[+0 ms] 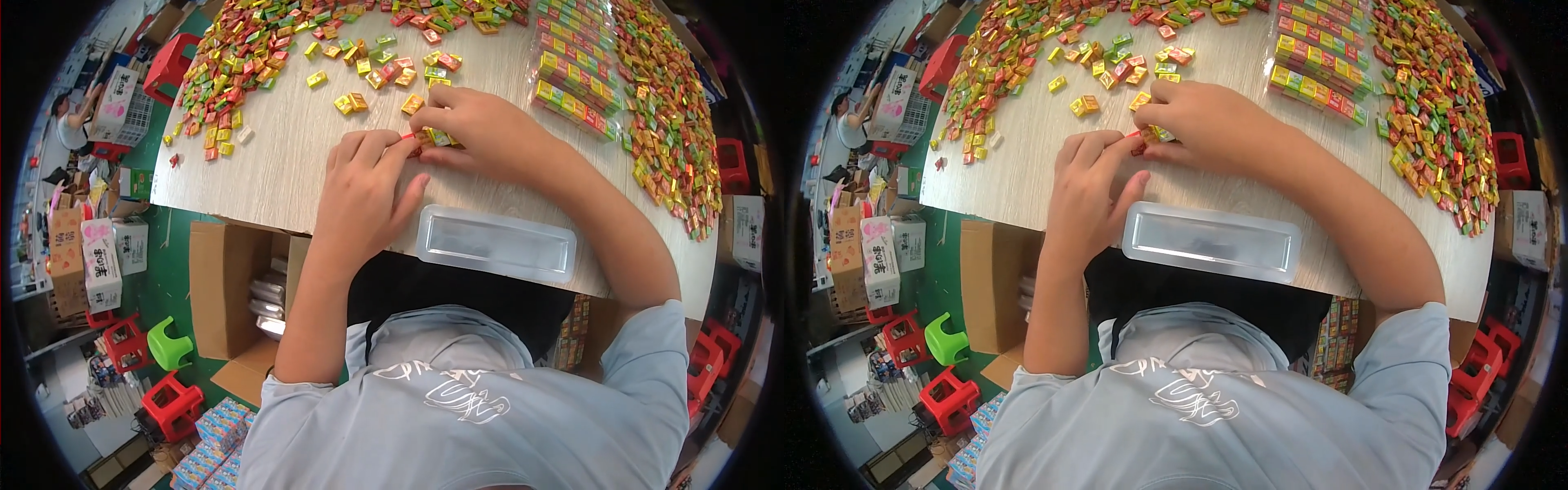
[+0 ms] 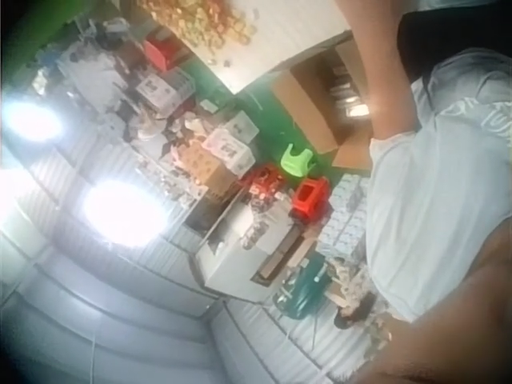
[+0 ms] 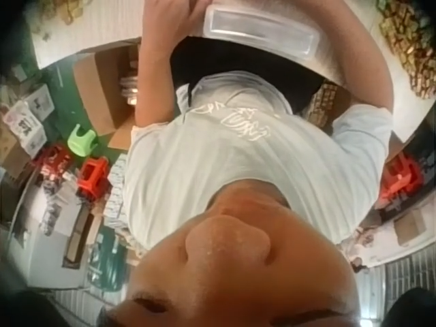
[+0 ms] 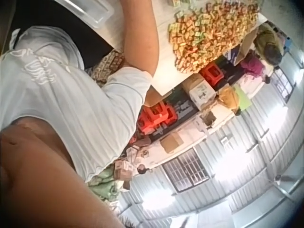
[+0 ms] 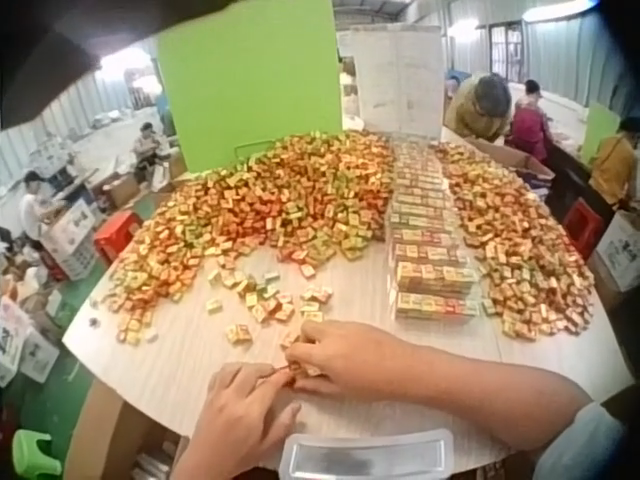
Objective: The person is sorting small colorful toy blocks by color and pattern and placing them into plastic containers.
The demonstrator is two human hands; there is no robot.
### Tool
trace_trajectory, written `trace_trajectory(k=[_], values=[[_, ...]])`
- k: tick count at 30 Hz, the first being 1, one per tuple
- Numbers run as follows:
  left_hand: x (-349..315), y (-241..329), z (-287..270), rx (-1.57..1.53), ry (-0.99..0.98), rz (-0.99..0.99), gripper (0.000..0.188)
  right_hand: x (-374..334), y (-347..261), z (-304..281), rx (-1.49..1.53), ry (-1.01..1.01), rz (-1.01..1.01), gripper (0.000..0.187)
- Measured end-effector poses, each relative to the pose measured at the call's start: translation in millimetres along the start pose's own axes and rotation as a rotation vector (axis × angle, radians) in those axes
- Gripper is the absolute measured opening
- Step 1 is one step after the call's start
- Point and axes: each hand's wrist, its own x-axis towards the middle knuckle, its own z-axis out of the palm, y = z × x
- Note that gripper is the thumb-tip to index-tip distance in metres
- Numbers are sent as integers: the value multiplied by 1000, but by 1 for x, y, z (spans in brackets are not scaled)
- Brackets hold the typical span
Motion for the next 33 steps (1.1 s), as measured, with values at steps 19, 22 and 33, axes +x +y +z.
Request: trace_trajectory(k=[19,22,33], values=[[11,-47,-6,262,110,-111,33,5,21,-6,-185,151,141,20],[10,-44,-7,261,102,-104,30,1,24,-11,-165,141,186,18],[-6,-26,-15,130,46,-46,17,-2,18,-38,-37,-63,252,6]])
